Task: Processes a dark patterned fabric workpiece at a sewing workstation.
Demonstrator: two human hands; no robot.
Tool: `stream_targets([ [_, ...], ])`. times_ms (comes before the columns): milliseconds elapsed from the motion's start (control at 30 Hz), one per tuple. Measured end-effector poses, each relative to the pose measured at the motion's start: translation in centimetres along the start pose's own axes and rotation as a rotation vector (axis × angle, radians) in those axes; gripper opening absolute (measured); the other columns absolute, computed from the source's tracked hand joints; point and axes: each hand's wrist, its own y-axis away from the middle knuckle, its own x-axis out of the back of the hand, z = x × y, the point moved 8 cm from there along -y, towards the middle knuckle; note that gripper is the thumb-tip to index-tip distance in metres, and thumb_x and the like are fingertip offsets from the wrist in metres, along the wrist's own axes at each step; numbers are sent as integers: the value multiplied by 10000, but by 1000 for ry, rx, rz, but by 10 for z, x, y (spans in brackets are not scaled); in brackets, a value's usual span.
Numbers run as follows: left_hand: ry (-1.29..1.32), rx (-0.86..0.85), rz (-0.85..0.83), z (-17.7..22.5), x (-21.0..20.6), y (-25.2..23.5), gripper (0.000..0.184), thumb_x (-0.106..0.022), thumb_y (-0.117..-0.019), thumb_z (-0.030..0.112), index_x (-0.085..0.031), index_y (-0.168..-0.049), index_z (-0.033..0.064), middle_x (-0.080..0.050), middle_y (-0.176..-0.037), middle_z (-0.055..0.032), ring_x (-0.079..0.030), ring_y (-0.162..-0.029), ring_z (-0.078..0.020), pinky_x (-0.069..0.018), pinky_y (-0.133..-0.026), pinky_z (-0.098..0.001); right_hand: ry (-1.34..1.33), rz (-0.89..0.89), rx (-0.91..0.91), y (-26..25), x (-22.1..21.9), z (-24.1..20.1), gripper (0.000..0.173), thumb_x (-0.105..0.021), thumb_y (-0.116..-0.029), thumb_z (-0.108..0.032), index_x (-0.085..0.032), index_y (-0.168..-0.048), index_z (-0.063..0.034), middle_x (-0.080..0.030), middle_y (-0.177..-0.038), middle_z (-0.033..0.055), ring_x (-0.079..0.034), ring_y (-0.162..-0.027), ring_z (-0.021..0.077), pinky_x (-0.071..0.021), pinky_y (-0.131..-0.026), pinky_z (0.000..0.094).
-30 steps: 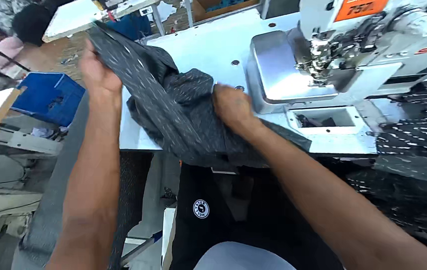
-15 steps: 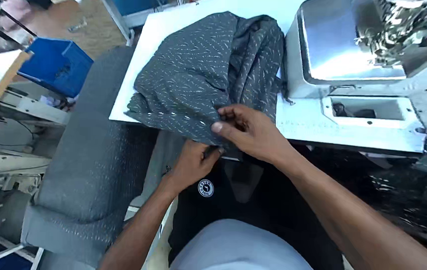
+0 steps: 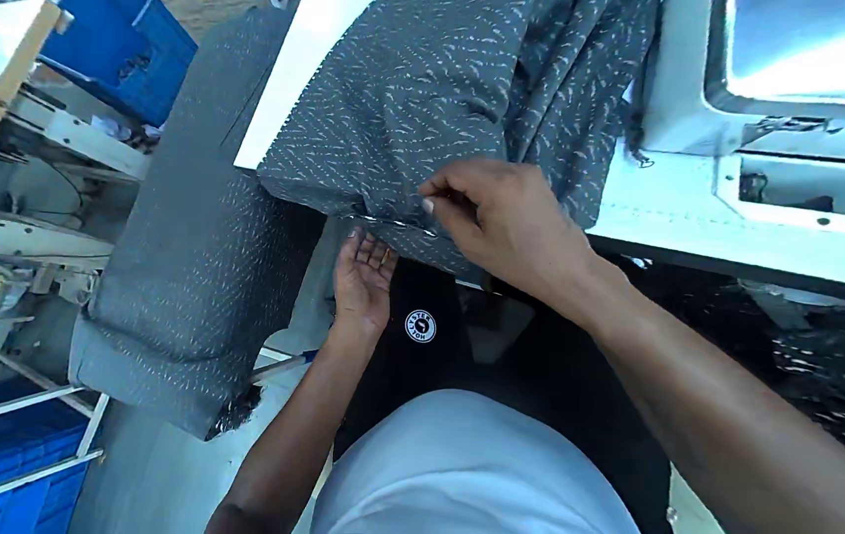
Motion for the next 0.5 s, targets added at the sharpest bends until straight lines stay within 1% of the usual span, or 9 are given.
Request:
stream_targets([
  [67,-3,-43,-56,7,-5,-4,184,-493,-1072,182,-580,-1195,76,-685,-1022,-89,-696,-956,-219,-573,-915,-422,-6,-67,-22,-6,-17,-1,154,-624,-1004,-193,-735,-1037,-91,-698,-913,45,-672,-794,151,-580,-738,345],
  [100,4,-48,-94,9,-8,-5,166,-480,-1068,143,-582,-1178,72,-694,-1003,-93,-704,-936,-216,-580,-898,-415,6,-110,-35,-10,-26,-1,171,-642,-998,-226,-742,-1034,-93,-707,-909,49,-680,-796,166,-581,-743,369],
  [167,54,-30,-152,6,-11,-5,149,-473,-1070,136,-599,-1121,75,-700,-975,-94,-707,-922,-209,-581,-896,-408,31,-239,-88,-19,-48,2,243,-672,-986,-297,-744,-1059,-77,-719,-929,85,-694,-848,234,-574,-791,453],
  [200,79,-19,-184,4,-14,-6,156,-465,-1076,151,-600,-1114,81,-696,-976,-90,-701,-925,-205,-575,-900,-401,44,-302,-112,-24,-58,4,266,-684,-979,-313,-741,-1068,-69,-717,-946,103,-696,-879,264,-571,-814,491],
  [233,101,-18,-216,4,-18,-7,169,-459,-1081,163,-601,-1127,85,-696,-989,-91,-700,-932,-204,-574,-900,-396,48,-339,-129,-29,-65,6,245,-691,-976,-300,-741,-1049,-72,-716,-935,105,-695,-879,272,-568,-811,506],
  [300,128,-41,-263,7,-22,-7,172,-461,-1077,152,-595,-1162,87,-695,-1015,-99,-702,-950,-208,-576,-901,-404,25,-340,-147,-32,-71,9,155,-676,-979,-237,-749,-983,-100,-716,-871,71,-692,-832,236,-561,-779,482],
  [367,111,-109,-309,16,-24,-6,143,-506,-1044,99,-604,-1148,85,-693,-1005,-99,-702,-929,-202,-588,-871,-401,-61,-297,-132,-30,-70,10,137,-657,-981,-213,-751,-947,-120,-710,-821,31,-680,-767,171,-561,-732,426],
  [433,47,-179,-366,27,-27,-3,133,-535,-1020,79,-627,-1116,93,-696,-999,-84,-698,-906,-185,-594,-842,-379,-174,-302,-159,-27,-68,12,154,-632,-1005,-228,-731,-952,-123,-672,-776,2,-632,-690,116,-540,-658,357],
  [500,4,-226,-438,35,-34,1,140,-556,-1012,67,-642,-1123,81,-698,-1016,-88,-697,-905,-174,-597,-841,-366,-314,-326,-225,-24,-66,15,168,-608,-1030,-229,-710,-976,-108,-648,-765,-1,-599,-653,89,-517,-614,298],
])
